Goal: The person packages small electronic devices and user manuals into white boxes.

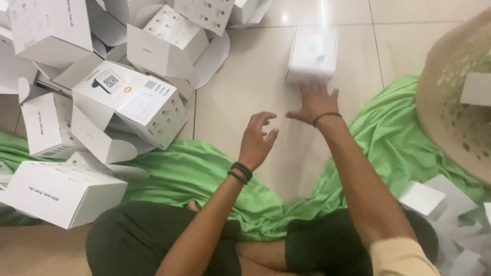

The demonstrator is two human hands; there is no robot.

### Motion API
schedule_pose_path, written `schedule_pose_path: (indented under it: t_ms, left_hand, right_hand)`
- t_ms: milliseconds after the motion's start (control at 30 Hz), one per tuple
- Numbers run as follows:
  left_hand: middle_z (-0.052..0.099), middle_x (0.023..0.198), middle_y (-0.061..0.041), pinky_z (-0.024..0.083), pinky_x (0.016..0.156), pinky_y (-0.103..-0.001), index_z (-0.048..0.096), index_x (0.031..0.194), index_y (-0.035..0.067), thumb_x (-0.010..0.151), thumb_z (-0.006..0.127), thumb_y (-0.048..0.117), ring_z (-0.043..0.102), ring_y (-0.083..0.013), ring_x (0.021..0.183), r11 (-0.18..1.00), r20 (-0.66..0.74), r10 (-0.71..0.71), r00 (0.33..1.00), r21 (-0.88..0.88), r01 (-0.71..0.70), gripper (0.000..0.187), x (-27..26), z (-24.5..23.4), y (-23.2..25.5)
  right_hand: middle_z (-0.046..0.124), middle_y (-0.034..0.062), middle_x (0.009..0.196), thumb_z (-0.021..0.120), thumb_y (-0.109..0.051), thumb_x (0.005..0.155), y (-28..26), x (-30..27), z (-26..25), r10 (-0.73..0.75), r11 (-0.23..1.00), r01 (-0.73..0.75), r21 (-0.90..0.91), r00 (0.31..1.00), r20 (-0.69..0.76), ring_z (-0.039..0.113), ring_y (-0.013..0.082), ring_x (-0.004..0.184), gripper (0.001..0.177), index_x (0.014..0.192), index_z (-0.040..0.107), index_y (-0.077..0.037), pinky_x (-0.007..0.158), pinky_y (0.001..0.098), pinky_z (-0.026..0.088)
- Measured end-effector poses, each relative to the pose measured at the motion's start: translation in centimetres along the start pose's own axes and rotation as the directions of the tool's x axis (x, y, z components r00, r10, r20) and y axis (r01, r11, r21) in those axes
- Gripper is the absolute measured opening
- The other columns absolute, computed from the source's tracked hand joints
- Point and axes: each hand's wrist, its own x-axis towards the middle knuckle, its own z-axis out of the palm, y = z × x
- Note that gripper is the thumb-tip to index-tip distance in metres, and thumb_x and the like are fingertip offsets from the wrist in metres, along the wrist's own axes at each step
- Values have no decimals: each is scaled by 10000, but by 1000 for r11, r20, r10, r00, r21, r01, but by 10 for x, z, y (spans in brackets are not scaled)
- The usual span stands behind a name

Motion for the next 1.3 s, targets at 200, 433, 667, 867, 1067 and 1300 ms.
schedule_pose_path:
  t_ms: [200,433,667,867,1067,1300]
  left_hand:
    - [612,1279,-103,607,829,-368,640,1227,99,888,688,130,668,-261,1103,999,-27,-52,998,9,52,344,19,-2,-15]
    - [616,1266,-98,598,806,-372,638,1213,100,895,682,147,667,-253,1108,997,-33,-80,996,2,80,325,19,12,-20]
    - [587,1348,-130,476,1067,-443,620,1250,95,850,754,196,562,-338,1265,919,-135,169,976,378,-107,434,50,-34,-26]
    - [447,1458,-169,433,1056,-516,506,1376,122,767,847,257,410,-367,1366,523,-186,339,922,852,-21,711,120,-163,-21]
    - [475,1436,-178,376,1062,-579,597,1313,176,699,778,92,374,-384,1401,245,148,90,985,955,-166,646,158,-225,-30]
    - [744,1029,-74,390,1097,-517,712,1079,142,873,638,-12,660,-248,1114,132,257,-40,966,959,-250,268,128,-216,28]
  right_hand:
    - [-79,141,1718,940,-656,526,-41,55,22,163,973,-220,66,863,478,-25,446,1567,1472,1654,41,-360,1124,767,247]
    - [-43,111,1732,914,-659,537,-39,47,20,151,973,-213,90,880,451,13,413,1583,1415,1647,87,-370,1140,758,272]
    - [-10,126,1731,930,-635,539,-38,44,23,138,971,-204,123,903,407,25,419,1578,1379,1641,152,-349,1136,762,266]
    - [63,153,1719,901,-654,570,-37,30,33,133,972,-195,131,916,378,102,434,1569,1320,1634,195,-319,1158,672,332]
    - [94,200,1696,887,-675,612,-31,0,42,98,989,-132,70,924,368,155,474,1535,1296,1635,188,-294,1176,575,347]
    - [36,106,1726,736,-725,738,-48,-64,34,134,981,-177,82,916,379,88,399,1578,1126,1634,161,-358,1101,751,327]
